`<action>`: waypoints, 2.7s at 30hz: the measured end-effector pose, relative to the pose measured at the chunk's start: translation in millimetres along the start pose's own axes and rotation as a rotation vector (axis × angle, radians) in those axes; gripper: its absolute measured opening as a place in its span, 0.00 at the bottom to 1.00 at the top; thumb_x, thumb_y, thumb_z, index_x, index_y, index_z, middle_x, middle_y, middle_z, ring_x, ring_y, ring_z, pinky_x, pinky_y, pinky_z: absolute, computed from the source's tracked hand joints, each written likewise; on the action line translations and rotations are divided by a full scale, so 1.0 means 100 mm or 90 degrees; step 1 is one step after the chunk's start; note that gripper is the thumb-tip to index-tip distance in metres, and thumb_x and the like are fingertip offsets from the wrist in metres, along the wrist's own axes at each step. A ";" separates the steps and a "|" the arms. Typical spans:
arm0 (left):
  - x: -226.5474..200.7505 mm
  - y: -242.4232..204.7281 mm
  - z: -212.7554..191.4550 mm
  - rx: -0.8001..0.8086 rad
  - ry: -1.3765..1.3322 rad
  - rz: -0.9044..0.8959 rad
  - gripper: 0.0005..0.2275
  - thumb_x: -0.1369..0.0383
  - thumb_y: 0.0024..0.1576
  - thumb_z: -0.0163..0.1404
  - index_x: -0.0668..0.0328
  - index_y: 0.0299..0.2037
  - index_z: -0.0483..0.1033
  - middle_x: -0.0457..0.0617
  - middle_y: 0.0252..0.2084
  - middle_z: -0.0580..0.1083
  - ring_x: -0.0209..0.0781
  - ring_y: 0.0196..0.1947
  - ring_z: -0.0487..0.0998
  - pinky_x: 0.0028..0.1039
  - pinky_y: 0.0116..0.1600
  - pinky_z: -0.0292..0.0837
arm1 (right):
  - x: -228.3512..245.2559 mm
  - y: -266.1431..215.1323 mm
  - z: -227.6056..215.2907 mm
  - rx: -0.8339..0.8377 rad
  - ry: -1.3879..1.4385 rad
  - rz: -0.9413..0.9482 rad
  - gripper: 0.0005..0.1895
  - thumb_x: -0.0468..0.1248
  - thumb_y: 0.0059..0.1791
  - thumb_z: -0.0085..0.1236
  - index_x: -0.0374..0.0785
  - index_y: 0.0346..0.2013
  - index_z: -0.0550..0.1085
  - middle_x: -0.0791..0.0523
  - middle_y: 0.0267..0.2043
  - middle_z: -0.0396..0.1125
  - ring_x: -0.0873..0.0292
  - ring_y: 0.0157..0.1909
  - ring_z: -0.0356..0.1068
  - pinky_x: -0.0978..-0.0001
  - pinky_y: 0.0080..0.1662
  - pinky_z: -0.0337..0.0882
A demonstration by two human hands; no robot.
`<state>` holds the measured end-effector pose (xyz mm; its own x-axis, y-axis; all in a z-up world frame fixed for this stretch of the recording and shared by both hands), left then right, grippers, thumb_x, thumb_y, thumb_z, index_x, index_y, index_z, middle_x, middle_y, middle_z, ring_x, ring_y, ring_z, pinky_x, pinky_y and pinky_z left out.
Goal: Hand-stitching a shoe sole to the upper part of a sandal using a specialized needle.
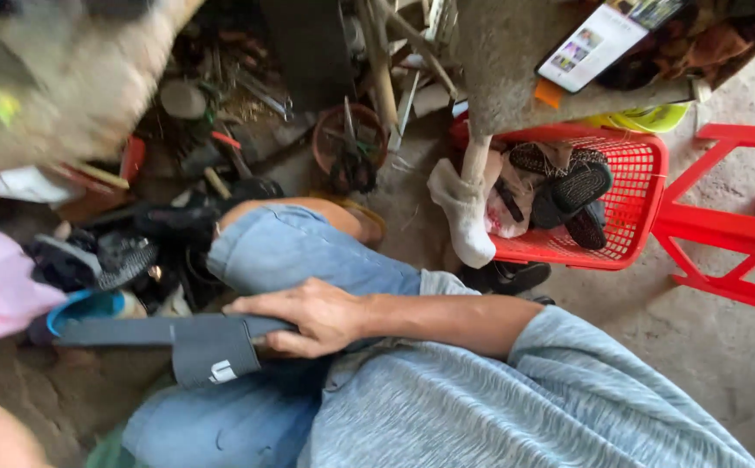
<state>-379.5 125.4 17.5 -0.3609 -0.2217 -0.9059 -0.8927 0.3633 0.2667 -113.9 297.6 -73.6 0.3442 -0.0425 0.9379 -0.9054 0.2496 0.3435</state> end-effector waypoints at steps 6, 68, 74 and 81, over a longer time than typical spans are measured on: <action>-0.06 -1.96 -0.17 -0.176 -0.349 -0.252 0.25 0.79 0.47 0.46 0.70 0.60 0.67 0.71 0.43 0.76 0.67 0.45 0.81 0.56 0.51 0.81 | 0.09 0.01 0.09 0.100 0.136 0.121 0.27 0.44 0.55 0.52 0.41 0.68 0.67 0.46 0.42 0.77 0.41 0.43 0.79 0.49 0.39 0.79; 0.56 -3.33 -0.53 -0.364 -0.302 -0.285 0.11 0.72 0.61 0.53 0.68 0.26 0.72 0.49 0.14 0.58 0.35 0.14 0.63 0.25 0.22 0.64 | 0.78 0.24 0.78 0.449 -0.185 0.048 0.18 0.36 0.50 0.59 0.31 0.52 0.71 0.40 0.56 0.72 0.34 0.55 0.74 0.44 0.52 0.75; 0.64 -3.72 -0.77 -0.459 -0.314 -0.291 0.09 0.72 0.60 0.53 0.68 0.28 0.75 0.51 0.13 0.58 0.36 0.13 0.63 0.25 0.22 0.62 | 0.52 -0.14 0.64 0.397 -0.555 -0.156 0.24 0.49 0.47 0.66 0.37 0.50 0.74 0.45 0.59 0.68 0.36 0.60 0.68 0.44 0.55 0.71; 0.45 -3.70 -0.96 -0.421 -0.270 -0.304 0.08 0.74 0.52 0.55 0.65 0.21 0.73 0.48 0.13 0.57 0.29 0.15 0.59 0.22 0.21 0.57 | 0.47 -0.29 0.77 0.389 -0.591 -0.179 0.06 0.40 0.51 0.62 0.43 0.38 0.80 0.51 0.56 0.71 0.42 0.61 0.69 0.52 0.58 0.71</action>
<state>-91.6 -105.5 -90.2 0.0983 0.1823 -0.9783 -0.9411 -0.3024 -0.1509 -90.1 213.4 -35.6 0.4671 -0.7834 0.4101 -0.8823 -0.3826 0.2741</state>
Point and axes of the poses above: each hand's wrist, its own y-axis towards the middle knuckle, its own z-axis out of the palm, x = y × z, the point moved 10 cm from there along y, towards the middle knuckle
